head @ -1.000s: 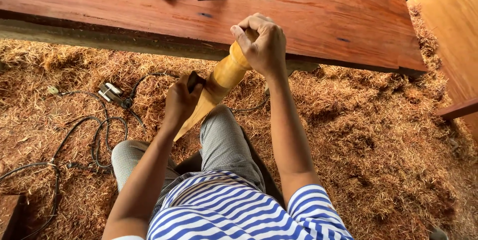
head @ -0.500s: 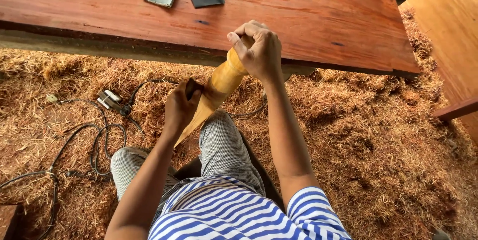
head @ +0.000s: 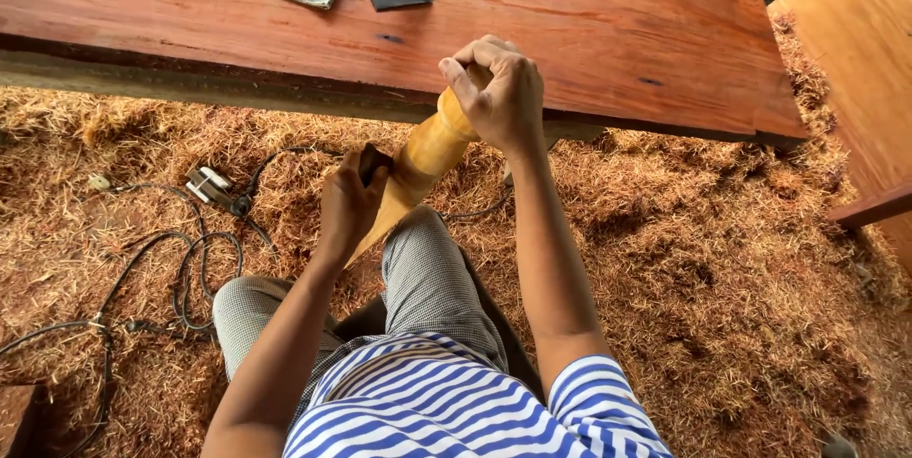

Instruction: Manual sanding of a decorative wooden furniture leg using a piece of sandpaper.

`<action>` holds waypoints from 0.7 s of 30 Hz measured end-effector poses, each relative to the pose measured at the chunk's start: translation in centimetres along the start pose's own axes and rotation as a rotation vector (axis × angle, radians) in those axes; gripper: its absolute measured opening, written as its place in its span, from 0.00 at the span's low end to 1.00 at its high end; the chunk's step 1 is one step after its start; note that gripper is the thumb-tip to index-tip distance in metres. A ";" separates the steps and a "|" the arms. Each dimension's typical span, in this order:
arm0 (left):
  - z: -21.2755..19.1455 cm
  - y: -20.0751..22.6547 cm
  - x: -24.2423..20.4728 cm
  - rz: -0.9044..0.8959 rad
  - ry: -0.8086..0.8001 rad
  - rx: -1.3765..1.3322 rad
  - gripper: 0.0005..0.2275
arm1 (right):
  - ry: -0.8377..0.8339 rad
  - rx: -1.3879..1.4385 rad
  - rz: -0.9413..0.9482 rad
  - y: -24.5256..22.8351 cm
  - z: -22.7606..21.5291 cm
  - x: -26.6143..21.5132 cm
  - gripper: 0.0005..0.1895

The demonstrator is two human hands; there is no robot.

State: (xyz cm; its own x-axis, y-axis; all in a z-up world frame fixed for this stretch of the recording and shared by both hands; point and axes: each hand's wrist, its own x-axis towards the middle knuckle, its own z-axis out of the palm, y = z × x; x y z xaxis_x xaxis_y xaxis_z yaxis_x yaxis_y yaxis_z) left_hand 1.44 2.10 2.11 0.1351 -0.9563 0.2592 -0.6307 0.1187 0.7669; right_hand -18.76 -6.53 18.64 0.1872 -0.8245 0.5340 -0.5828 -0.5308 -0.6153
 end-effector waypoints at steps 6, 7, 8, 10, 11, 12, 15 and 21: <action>0.2 0.7 1.3 -0.167 -0.097 0.031 0.07 | -0.024 -0.045 0.026 2.6 1.0 -0.2 0.12; 1.2 -0.4 2.0 -0.106 -0.025 0.033 0.08 | -0.017 -0.042 0.018 2.5 0.9 -0.1 0.12; 2.0 -1.8 2.5 -0.048 0.046 0.042 0.10 | -0.013 -0.033 0.011 2.4 1.2 -0.2 0.12; 2.4 -2.1 3.0 -0.029 0.059 0.054 0.10 | -0.009 -0.016 -0.014 2.7 1.0 -0.1 0.12; 2.5 -2.4 3.1 0.000 0.074 0.057 0.10 | 0.002 -0.009 -0.044 2.8 1.1 -0.1 0.12; 1.8 -1.9 2.3 -0.024 0.081 0.067 0.10 | -0.019 0.007 -0.046 3.0 1.1 0.0 0.12; 0.0 -0.1 0.0 -0.027 0.066 -0.062 0.09 | -0.041 0.058 -0.118 3.2 0.9 0.5 0.10; 0.1 0.6 0.4 -0.210 0.011 -0.057 0.12 | -0.042 0.042 -0.074 2.3 0.3 0.5 0.10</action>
State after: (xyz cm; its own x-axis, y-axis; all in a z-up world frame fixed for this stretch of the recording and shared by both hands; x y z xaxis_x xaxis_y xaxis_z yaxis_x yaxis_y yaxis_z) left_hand 1.03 1.77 2.55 0.2676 -0.9588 0.0958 -0.5434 -0.0680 0.8367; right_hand -19.80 -8.25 17.30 0.2621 -0.7900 0.5542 -0.5324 -0.5974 -0.5997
